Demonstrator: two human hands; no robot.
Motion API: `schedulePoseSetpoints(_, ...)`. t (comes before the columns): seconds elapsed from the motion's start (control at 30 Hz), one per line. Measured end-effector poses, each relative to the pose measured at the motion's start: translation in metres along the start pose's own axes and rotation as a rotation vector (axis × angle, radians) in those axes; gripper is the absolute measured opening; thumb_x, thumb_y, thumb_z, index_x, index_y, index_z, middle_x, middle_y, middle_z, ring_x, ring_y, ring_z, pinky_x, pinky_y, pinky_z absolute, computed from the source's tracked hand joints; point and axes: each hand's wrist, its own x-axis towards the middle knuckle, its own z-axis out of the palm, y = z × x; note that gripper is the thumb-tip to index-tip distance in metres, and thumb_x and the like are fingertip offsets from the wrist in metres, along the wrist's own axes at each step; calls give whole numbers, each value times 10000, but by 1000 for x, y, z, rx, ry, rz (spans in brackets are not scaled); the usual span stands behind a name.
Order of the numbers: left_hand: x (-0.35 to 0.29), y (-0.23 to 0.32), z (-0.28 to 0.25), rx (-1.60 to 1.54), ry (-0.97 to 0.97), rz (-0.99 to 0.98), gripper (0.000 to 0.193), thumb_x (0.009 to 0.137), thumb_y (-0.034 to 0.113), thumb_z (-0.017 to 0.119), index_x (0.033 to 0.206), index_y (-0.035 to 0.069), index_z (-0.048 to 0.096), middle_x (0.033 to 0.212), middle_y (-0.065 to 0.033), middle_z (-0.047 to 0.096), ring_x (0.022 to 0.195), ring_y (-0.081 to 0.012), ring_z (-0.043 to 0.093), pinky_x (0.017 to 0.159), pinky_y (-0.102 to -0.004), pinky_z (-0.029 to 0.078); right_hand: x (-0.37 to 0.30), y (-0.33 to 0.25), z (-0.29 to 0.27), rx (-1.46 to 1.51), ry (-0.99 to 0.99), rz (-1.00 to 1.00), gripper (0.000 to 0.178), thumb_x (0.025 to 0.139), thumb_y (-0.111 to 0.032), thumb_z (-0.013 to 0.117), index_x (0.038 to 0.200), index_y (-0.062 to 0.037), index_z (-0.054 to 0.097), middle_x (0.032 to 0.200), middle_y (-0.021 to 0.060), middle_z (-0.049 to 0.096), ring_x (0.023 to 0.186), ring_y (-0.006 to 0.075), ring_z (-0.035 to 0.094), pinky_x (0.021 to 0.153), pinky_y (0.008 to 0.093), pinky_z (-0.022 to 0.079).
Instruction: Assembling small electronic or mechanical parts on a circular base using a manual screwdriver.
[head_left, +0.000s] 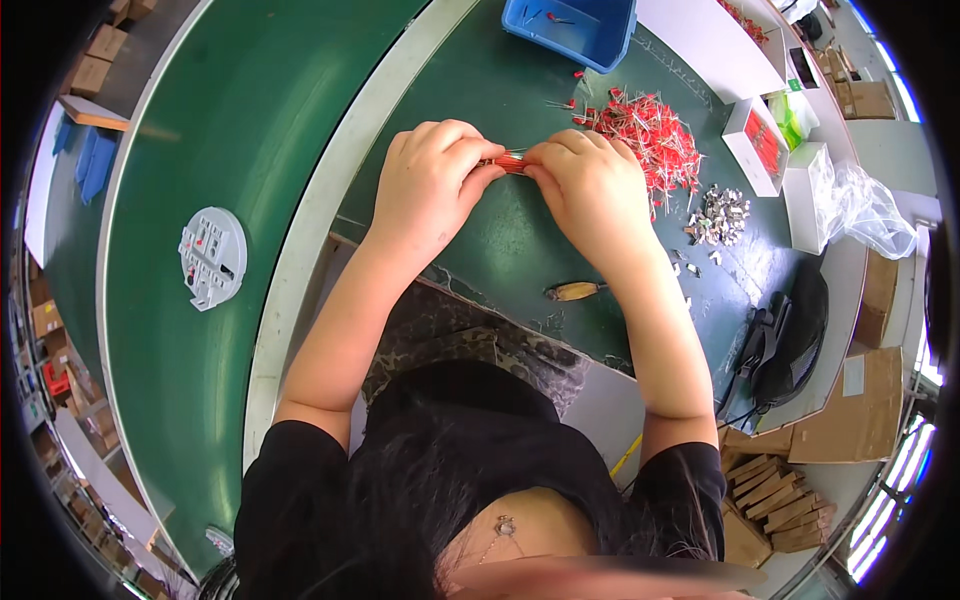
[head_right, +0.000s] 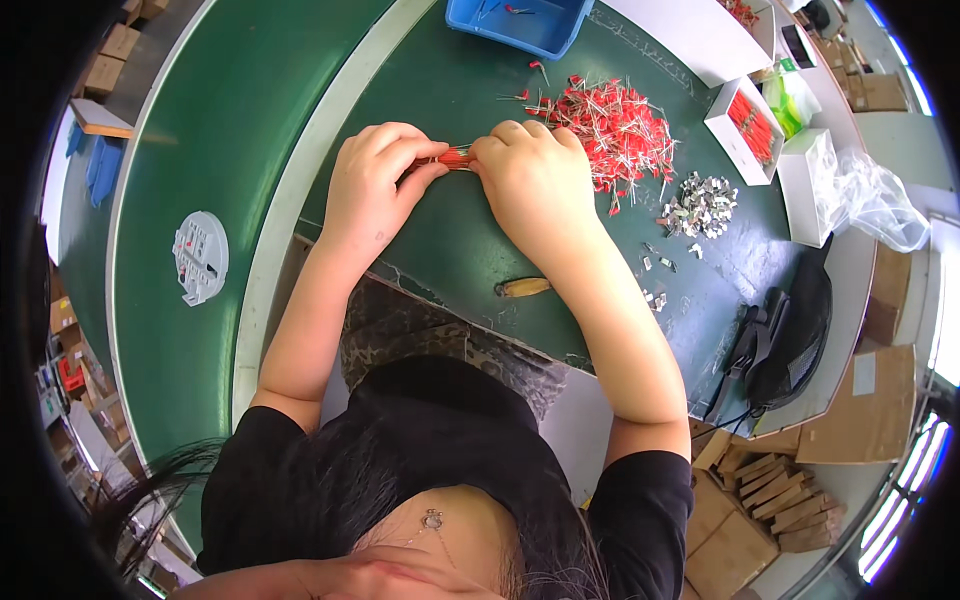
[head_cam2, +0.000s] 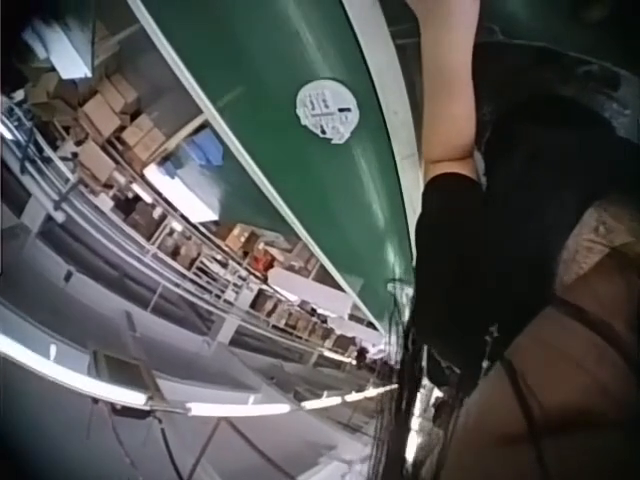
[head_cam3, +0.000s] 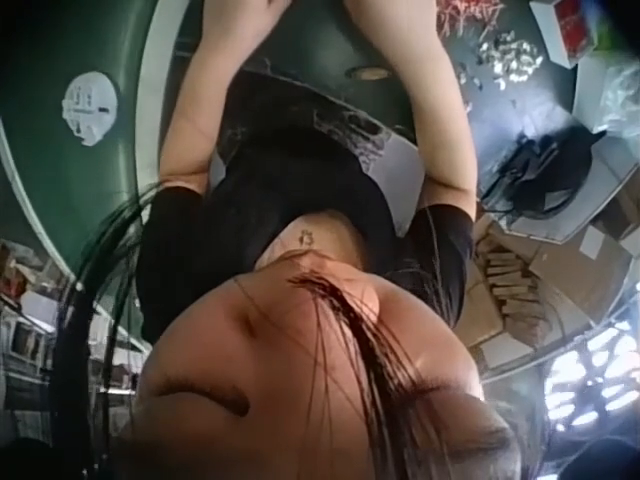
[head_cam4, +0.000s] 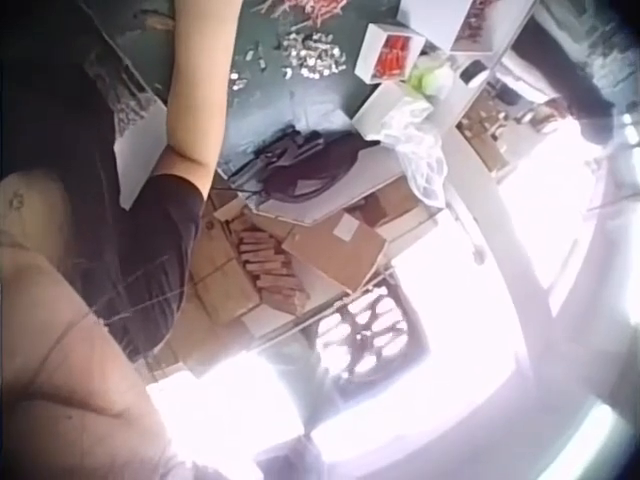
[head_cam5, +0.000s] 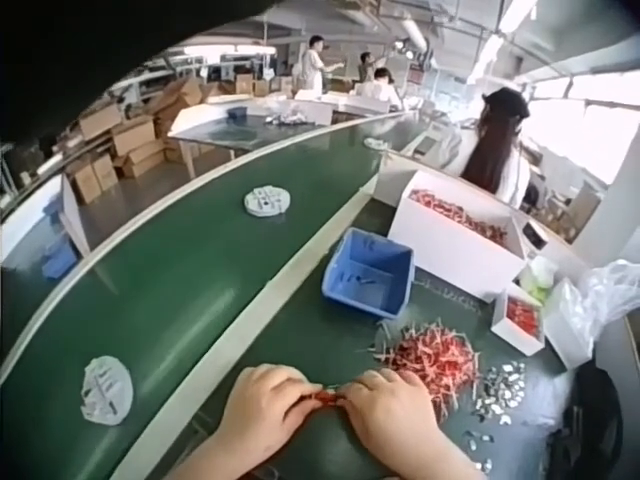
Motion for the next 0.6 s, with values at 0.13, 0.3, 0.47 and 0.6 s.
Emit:
schedulePoseSetpoints(0.13,4,0,1,-12,-13,-11,152,801,179,794,924,129,721,922,23,645,880,-196,614,797,-358,448,1,3,2,-76,50,-27,102,839,-214,723,899,-131,725,935,14,695,893,223,664,784,377,488)
schedulePoseSetpoints(0.3,6,-1,2,-15,-10,-6,161,800,183,797,931,129,722,921,23,647,879,-198,613,798,-359,447,0,7,-5,-133,75,-51,95,834,-220,727,891,-143,723,904,-8,697,865,197,658,761,362,471)
schedulePoseSetpoints(0.47,9,-1,2,-3,-18,-3,157,803,180,796,933,127,725,919,22,649,886,-199,616,803,-357,447,-1,13,-6,-163,80,-43,89,831,-223,731,884,-152,722,863,-26,699,840,181,650,754,351,460)
schedulePoseSetpoints(0.6,9,-2,4,-9,-26,-9,151,807,180,794,930,124,726,922,19,651,889,-201,618,809,-357,448,-3,15,-8,-175,57,-34,87,837,-223,728,874,-146,713,857,-25,701,838,178,648,761,349,458)
